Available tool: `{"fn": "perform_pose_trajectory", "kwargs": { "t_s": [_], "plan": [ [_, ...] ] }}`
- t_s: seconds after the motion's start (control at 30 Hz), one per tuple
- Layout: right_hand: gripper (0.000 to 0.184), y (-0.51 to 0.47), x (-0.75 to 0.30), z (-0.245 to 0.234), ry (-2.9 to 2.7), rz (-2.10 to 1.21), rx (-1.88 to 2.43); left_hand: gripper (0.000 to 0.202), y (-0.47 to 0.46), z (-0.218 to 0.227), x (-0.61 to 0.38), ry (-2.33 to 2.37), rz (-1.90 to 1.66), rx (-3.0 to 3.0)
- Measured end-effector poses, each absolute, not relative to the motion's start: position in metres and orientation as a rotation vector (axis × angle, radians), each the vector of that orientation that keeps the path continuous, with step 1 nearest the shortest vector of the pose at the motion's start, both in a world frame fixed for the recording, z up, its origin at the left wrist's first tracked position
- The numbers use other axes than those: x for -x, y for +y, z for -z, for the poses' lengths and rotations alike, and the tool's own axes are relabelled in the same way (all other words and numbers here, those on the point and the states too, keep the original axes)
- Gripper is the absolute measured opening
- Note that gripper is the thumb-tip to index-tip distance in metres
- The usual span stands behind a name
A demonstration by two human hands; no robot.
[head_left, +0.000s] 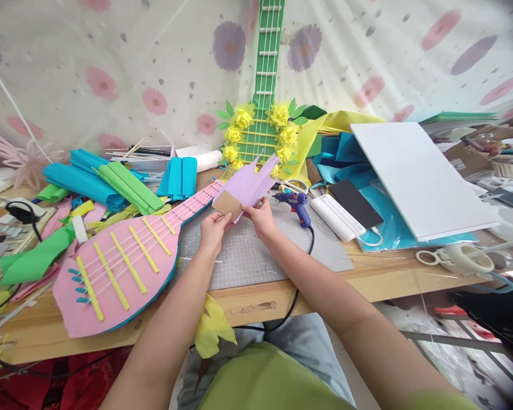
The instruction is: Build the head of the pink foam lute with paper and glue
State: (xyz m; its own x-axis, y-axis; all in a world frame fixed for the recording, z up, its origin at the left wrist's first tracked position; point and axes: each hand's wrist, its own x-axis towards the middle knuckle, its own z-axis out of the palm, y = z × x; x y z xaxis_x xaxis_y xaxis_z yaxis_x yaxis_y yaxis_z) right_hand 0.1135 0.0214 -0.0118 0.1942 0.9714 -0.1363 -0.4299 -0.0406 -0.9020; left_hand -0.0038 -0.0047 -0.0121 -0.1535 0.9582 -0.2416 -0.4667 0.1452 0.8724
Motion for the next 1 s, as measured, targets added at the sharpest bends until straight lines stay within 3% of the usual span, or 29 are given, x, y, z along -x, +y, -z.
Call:
{"fn": "perform_pose_trajectory", "kwargs": {
  "t_s": [0.2,0.63,1.0],
  "plan": [
    [0.051,0.023,-0.111,0.010,-0.727,-1.412,1.041,0.024,0.000,0.009,0.005,0.947,-1.447,-0.527],
    [0.045,0.006,-0.138,0.009,-0.802,-1.402,1.161,0.015,0.003,0.011,0.005,0.973,-1.601,-0.386],
    [0.017,0.005,-0.159,-0.001,-1.054,-1.319,1.262,0.016,0.002,0.011,0.007,0.940,-1.615,-0.398]
  ]
}}
